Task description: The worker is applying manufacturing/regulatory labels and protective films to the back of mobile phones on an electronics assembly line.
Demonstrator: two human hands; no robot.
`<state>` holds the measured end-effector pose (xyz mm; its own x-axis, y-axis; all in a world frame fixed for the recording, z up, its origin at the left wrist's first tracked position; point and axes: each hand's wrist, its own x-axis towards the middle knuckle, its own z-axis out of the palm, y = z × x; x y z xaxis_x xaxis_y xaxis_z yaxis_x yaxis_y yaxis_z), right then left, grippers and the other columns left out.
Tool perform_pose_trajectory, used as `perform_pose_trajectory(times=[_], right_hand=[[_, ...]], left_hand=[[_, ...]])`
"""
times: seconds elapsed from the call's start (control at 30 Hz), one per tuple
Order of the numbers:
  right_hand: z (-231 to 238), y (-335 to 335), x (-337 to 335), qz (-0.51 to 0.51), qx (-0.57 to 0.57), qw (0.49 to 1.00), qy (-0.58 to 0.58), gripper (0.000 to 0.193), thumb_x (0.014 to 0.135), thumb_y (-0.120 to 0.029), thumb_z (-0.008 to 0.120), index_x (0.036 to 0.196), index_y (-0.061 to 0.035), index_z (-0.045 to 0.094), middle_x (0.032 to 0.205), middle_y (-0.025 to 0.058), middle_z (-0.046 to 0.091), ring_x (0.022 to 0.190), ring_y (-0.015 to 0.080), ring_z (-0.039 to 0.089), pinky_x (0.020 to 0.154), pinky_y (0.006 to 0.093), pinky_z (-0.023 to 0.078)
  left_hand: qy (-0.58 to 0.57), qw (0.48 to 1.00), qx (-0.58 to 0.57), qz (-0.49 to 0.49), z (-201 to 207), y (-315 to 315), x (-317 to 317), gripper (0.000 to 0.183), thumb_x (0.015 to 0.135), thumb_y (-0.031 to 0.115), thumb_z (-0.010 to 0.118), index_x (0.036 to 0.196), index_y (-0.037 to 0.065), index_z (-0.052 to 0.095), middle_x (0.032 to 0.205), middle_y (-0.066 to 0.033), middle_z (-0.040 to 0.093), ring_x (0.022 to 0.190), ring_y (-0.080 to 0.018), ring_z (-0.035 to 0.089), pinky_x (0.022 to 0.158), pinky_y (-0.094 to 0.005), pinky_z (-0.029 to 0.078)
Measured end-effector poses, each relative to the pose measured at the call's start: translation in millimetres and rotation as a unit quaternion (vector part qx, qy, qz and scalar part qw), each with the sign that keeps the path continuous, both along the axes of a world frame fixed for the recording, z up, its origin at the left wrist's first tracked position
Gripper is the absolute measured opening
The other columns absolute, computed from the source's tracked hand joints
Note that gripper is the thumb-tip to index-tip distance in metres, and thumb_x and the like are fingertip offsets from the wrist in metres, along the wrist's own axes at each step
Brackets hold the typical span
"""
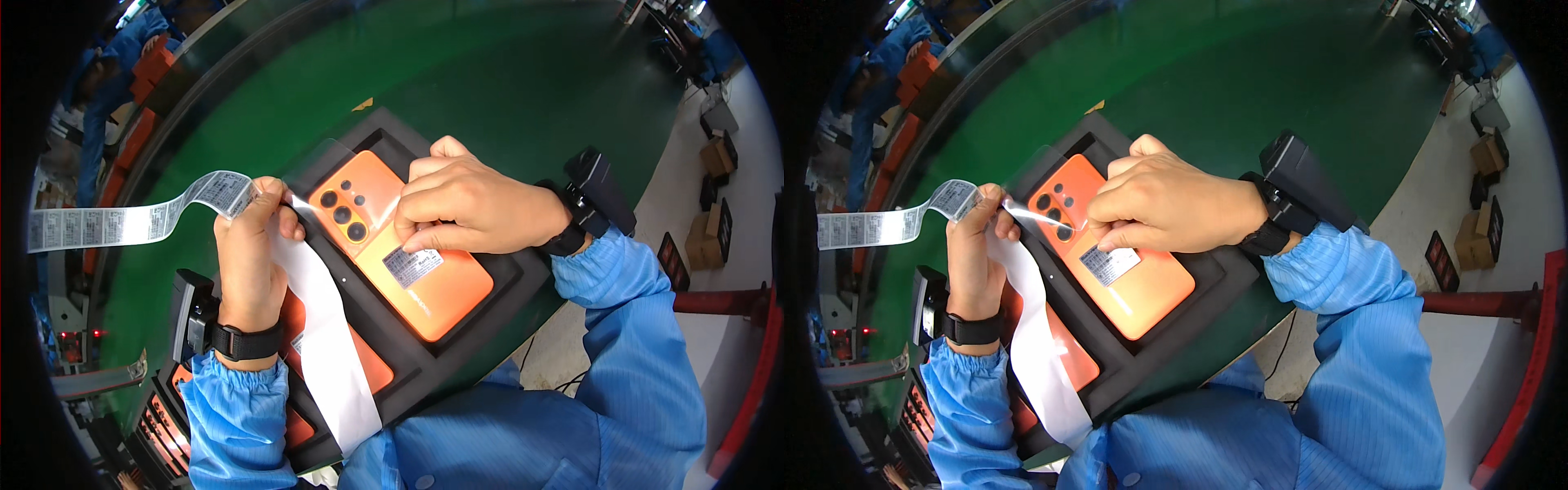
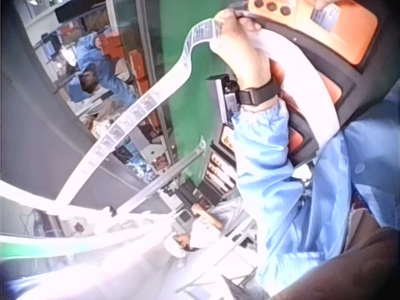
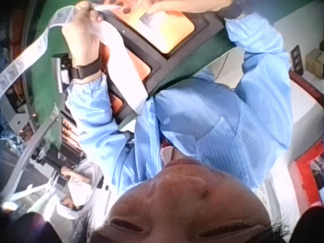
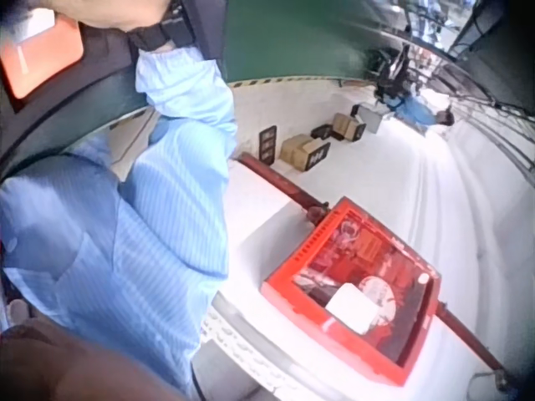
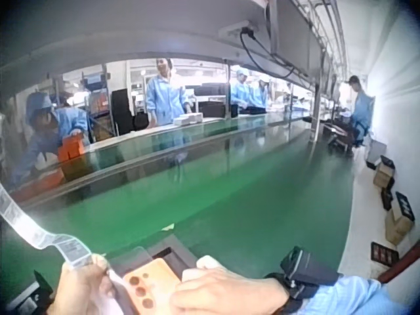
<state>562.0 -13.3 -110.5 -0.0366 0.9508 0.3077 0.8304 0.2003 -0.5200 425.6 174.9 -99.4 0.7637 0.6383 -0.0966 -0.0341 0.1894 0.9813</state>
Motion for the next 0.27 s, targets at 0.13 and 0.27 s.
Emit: perform_pose_trajectory(times=[0.13, 0.27], right_hand=[[-4.9, 3.1, 0.8, -0.002, 0.014, 1.000, 0.005, 0.015, 0.080, -0.026, 0.058, 0.072, -0.0137, 0.058, 0.069, -0.0039, 0.058, 0.068, 0.0152, 0.046, 0.072, 0.0329, 0.026], [-4.9, 3.4, -0.7, -0.003, 0.004, 1.000, 0.006, 0.016, 0.081, -0.027, 0.058, 0.073, -0.0136, 0.058, 0.070, -0.0030, 0.059, 0.069, 0.0154, 0.046, 0.072, 0.0328, 0.026]], left_hand=[[-0.002, 1.000, 0.005, -0.014, -3.0, 2.4, -1.1, 0.010, 0.085, 0.008, 0.051, 0.079, 0.000, 0.054, 0.065, -0.0029, 0.048, 0.049, -0.0062, 0.042, 0.047, -0.0205, 0.039], [0.003, 1.000, 0.006, -0.012, -3.3, 1.8, -2.3, 0.010, 0.084, 0.010, 0.053, 0.080, 0.000, 0.055, 0.066, -0.0030, 0.049, 0.049, -0.0060, 0.043, 0.048, -0.0208, 0.040]])
